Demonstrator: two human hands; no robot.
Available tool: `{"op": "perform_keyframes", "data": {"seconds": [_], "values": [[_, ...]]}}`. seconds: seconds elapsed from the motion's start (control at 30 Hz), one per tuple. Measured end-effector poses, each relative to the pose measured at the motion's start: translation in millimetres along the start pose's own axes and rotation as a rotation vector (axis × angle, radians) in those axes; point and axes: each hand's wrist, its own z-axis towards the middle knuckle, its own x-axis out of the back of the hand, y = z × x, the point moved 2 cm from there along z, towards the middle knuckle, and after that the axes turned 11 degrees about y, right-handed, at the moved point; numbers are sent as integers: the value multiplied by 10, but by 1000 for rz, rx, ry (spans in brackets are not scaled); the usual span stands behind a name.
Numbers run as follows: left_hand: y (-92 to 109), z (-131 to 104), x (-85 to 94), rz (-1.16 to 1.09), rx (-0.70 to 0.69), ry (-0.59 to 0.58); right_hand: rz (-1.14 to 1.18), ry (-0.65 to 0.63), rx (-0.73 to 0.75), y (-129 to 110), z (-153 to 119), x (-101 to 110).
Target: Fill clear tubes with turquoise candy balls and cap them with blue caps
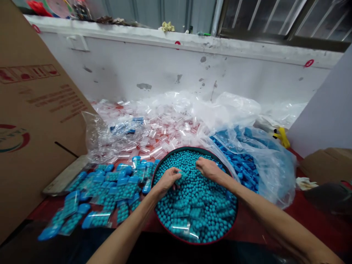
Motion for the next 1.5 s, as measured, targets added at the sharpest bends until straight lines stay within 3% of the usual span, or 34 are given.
{"op": "perform_keyframes", "data": {"seconds": [0.07,0.2,0.33,0.47,0.57,0.63,0.73,0.83,0.93,1.03,1.17,1.4,1.5], "values": [[-6,-26,16,-41,35,-8,-206,-61,-89,215,-3,-21],[16,-68,26,-157,77,-85,-276,-86,-144,390,40,-153],[6,-87,8,-221,51,-106,-301,-65,-117,258,61,-183],[9,-45,-27,-148,-101,15,-219,-49,49,-5,15,-66],[55,1,-80,-102,-202,34,81,-5,196,-173,-14,20],[81,14,-109,-159,-199,9,379,83,186,-217,-9,51],[104,-13,-138,-331,-156,-40,865,162,-62,-195,14,2],[123,-77,-165,-485,-121,-94,1238,149,-322,-195,-1,-100],[143,-130,-184,-556,-96,-128,1403,104,-371,-249,-45,-117],[170,-151,-179,-493,-129,-118,1366,74,-329,-281,-75,-25],[199,-154,-167,-370,-194,-68,1236,155,-246,-263,-82,112],[206,-209,-203,-225,-188,9,907,319,-184,-238,-108,82],[225,-257,-207,-184,-196,-5,966,259,-190,-243,-86,65]]}}
